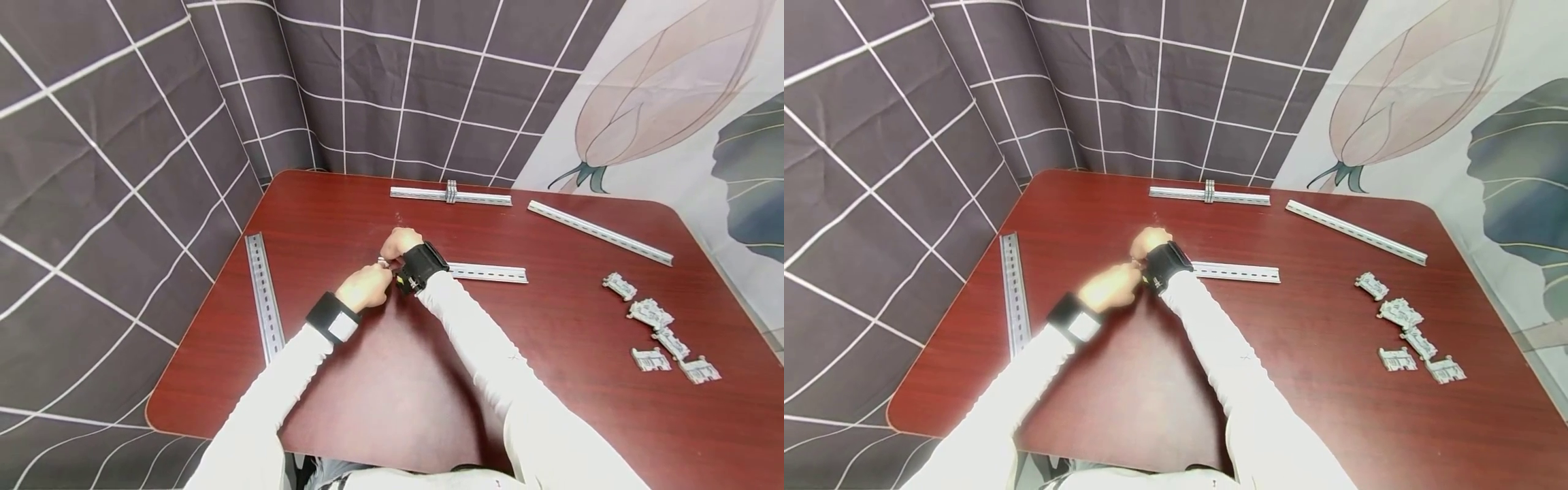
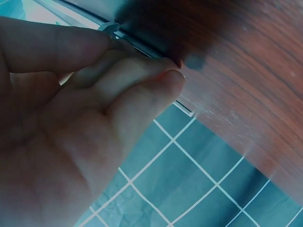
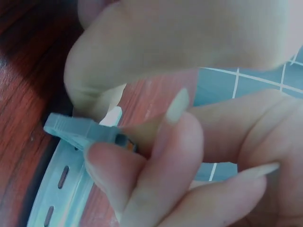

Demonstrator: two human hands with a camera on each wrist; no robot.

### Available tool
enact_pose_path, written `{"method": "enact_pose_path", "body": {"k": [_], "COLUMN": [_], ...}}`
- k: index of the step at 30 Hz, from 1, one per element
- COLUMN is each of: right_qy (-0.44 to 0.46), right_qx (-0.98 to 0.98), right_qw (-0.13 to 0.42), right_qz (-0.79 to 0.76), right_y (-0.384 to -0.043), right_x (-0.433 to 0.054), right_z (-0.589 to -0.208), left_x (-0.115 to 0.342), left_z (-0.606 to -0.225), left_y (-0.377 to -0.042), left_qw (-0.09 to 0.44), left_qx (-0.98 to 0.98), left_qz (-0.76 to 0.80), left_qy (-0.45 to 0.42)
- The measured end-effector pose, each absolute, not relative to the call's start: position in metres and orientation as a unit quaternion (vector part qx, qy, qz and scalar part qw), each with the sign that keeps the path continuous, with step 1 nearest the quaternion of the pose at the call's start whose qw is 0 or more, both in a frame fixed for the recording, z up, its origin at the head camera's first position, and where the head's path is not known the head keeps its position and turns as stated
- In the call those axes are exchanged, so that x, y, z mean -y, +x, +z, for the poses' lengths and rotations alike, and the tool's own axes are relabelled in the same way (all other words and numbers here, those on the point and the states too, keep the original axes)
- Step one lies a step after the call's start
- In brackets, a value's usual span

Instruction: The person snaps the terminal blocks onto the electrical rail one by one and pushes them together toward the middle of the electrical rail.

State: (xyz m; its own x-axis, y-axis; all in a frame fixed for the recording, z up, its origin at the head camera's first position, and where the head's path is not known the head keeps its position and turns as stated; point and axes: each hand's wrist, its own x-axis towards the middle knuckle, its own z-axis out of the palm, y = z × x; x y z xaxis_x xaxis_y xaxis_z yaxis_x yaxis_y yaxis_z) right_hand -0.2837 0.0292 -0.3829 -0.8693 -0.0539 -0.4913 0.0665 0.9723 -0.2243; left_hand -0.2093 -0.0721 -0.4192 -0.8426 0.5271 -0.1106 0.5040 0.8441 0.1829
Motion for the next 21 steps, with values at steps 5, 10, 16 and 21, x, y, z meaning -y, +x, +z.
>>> {"method": "enact_pose_path", "body": {"k": [5, 10, 16, 21], "right_qy": [0.004, -0.005, 0.014, 0.013], "right_qx": [-0.958, -0.970, -0.968, -0.966], "right_qw": [0.265, 0.231, 0.212, 0.184], "right_qz": [-0.110, -0.079, -0.134, -0.181], "right_y": [-0.287, -0.278, -0.263, -0.256], "right_x": [-0.028, -0.024, -0.034, -0.041], "right_z": [-0.386, -0.387, -0.388, -0.386], "left_x": [0.073, 0.071, 0.067, 0.066], "left_z": [-0.421, -0.424, -0.426, -0.425], "left_y": [-0.210, -0.211, -0.210, -0.208], "left_qw": [0.092, 0.121, 0.120, 0.085], "left_qx": [-0.958, -0.957, -0.955, -0.959], "left_qz": [0.075, 0.078, 0.073, 0.051], "left_qy": [0.262, 0.252, 0.262, 0.265]}}
